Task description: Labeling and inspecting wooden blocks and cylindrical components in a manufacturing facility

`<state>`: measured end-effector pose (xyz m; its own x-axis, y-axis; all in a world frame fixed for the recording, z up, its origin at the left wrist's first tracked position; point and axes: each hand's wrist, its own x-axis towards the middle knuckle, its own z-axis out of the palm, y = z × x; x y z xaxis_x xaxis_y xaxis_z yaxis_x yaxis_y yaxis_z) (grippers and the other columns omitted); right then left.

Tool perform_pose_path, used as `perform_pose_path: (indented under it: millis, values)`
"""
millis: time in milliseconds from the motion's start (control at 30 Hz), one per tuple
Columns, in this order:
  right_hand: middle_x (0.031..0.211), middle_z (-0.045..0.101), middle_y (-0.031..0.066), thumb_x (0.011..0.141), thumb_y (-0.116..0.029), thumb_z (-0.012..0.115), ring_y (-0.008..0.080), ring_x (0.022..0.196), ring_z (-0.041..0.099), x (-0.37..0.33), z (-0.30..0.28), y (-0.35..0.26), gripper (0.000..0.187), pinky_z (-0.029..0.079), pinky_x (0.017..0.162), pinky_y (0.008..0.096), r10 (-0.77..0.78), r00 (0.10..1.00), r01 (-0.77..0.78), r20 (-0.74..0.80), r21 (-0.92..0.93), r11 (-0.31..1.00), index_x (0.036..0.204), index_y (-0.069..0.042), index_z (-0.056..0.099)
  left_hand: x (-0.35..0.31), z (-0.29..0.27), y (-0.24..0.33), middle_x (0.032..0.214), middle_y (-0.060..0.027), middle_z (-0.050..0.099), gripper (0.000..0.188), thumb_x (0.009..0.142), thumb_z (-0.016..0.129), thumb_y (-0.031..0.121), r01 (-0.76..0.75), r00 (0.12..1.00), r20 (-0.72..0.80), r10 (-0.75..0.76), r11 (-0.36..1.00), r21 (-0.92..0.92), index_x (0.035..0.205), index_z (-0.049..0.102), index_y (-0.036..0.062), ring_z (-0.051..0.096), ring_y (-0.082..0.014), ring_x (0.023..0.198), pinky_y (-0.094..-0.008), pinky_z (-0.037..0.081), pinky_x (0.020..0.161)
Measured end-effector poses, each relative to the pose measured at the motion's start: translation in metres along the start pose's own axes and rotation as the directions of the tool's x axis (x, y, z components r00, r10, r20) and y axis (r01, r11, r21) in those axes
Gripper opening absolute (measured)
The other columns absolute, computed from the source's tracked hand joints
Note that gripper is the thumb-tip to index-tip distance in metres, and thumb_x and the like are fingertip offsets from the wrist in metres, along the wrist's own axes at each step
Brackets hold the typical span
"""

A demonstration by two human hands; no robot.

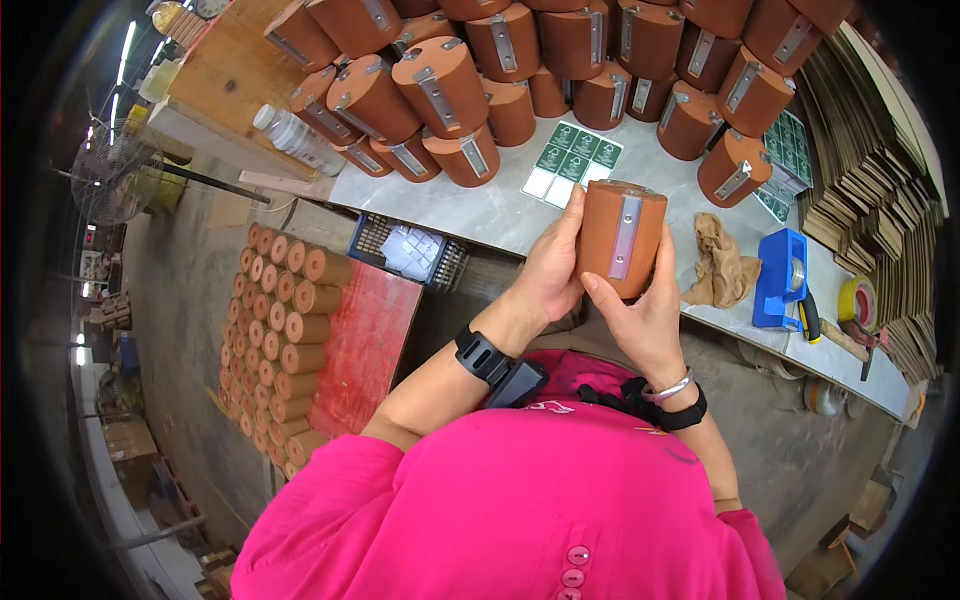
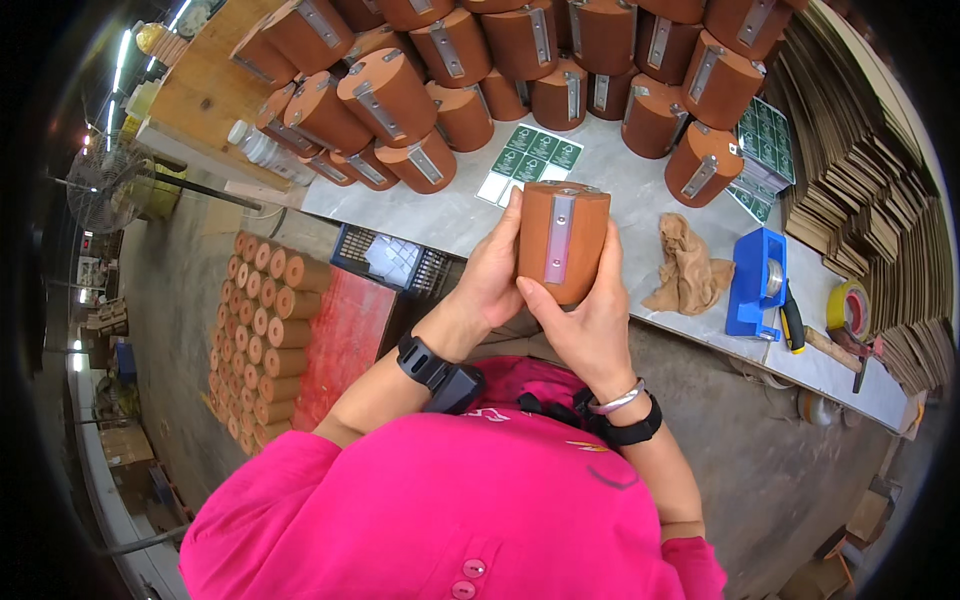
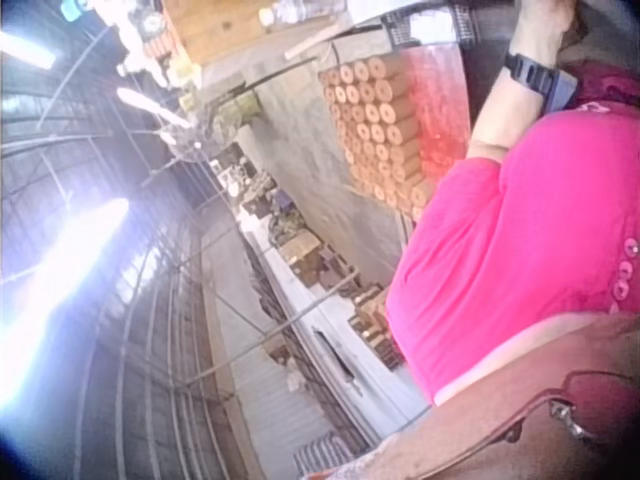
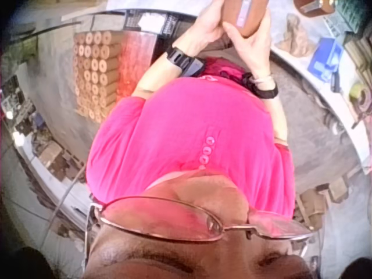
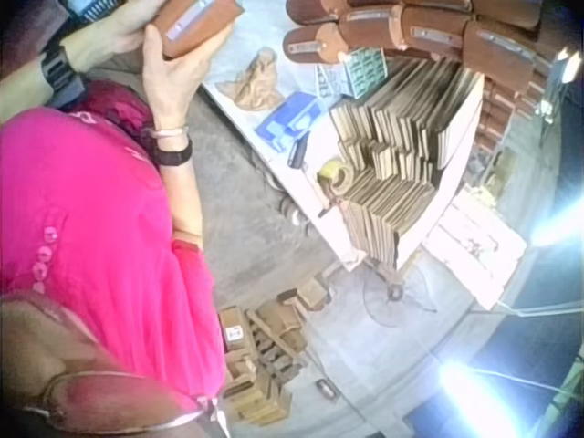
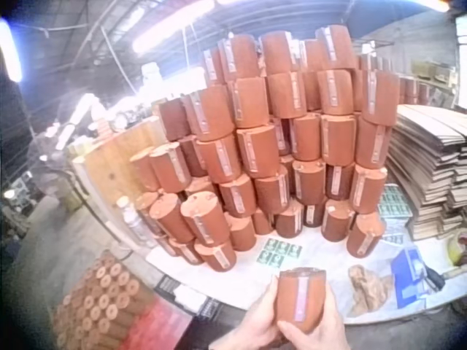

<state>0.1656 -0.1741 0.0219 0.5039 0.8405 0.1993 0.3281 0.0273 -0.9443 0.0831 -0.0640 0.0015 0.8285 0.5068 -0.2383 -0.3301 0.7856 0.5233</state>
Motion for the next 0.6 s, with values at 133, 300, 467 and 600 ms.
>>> perform_pose_path:
  millis: [133, 300, 467, 600]
  values:
    - [0.126, 0.059, 0.0225, 0.076, -0.017, 0.083, 0.0307, 0.112, 0.063, 0.000, 0.003, 0.003, 0.093, 0.051, 0.093, 0.0383, 0.024, 0.994, -0.027, -0.102, -0.027, 0.999, 0.146, 0.006, 0.027, -0.004, 0.013, -0.003, 0.126, -0.0090, 0.056, 0.055, 0.104, 0.041, 0.051, -0.165, 0.978, -0.075, 0.197, 0.936, 0.312, 0.137, 0.043, 0.0064, 0.057, -0.0166, 0.114, -0.0340, 0.050, 0.096]
    - [0.132, 0.054, 0.0236, 0.072, -0.014, 0.085, 0.0329, 0.119, 0.058, 0.002, 0.001, 0.001, 0.094, 0.048, 0.097, 0.0393, -0.122, 0.980, 0.075, -0.156, -0.275, 0.959, 0.146, 0.005, 0.030, -0.011, 0.024, -0.001, 0.129, -0.0102, 0.054, 0.053, 0.103, 0.046, 0.045, -0.237, 0.942, -0.040, 0.332, 0.746, 0.622, 0.138, 0.040, 0.0054, 0.056, -0.0177, 0.116, -0.0349, 0.049, 0.096]
    - [0.138, 0.051, 0.0217, 0.071, -0.012, 0.085, 0.0305, 0.122, 0.056, -0.008, -0.008, -0.002, 0.096, 0.047, 0.098, 0.0401, -0.176, 0.983, 0.176, -0.044, 0.001, 0.984, 0.147, 0.004, 0.030, 0.001, -0.002, 0.020, 0.138, -0.0133, 0.053, 0.073, 0.098, 0.035, 0.065, -0.112, 0.993, -0.028, 0.119, 0.978, 0.176, 0.143, 0.043, 0.0081, 0.054, -0.0262, 0.124, -0.0406, 0.045, 0.103]
    - [0.138, 0.052, 0.0188, 0.071, -0.014, 0.085, 0.0294, 0.120, 0.056, -0.004, -0.011, 0.005, 0.094, 0.047, 0.096, 0.0394, -0.101, 0.993, 0.101, -0.059, -0.003, 0.995, 0.147, 0.001, 0.033, 0.007, -0.017, 0.020, 0.138, -0.0130, 0.053, 0.075, 0.098, 0.030, 0.068, 0.018, 0.984, 0.178, 0.011, 0.987, -0.157, 0.145, 0.042, 0.0104, 0.054, -0.0276, 0.122, -0.0448, 0.043, 0.104]
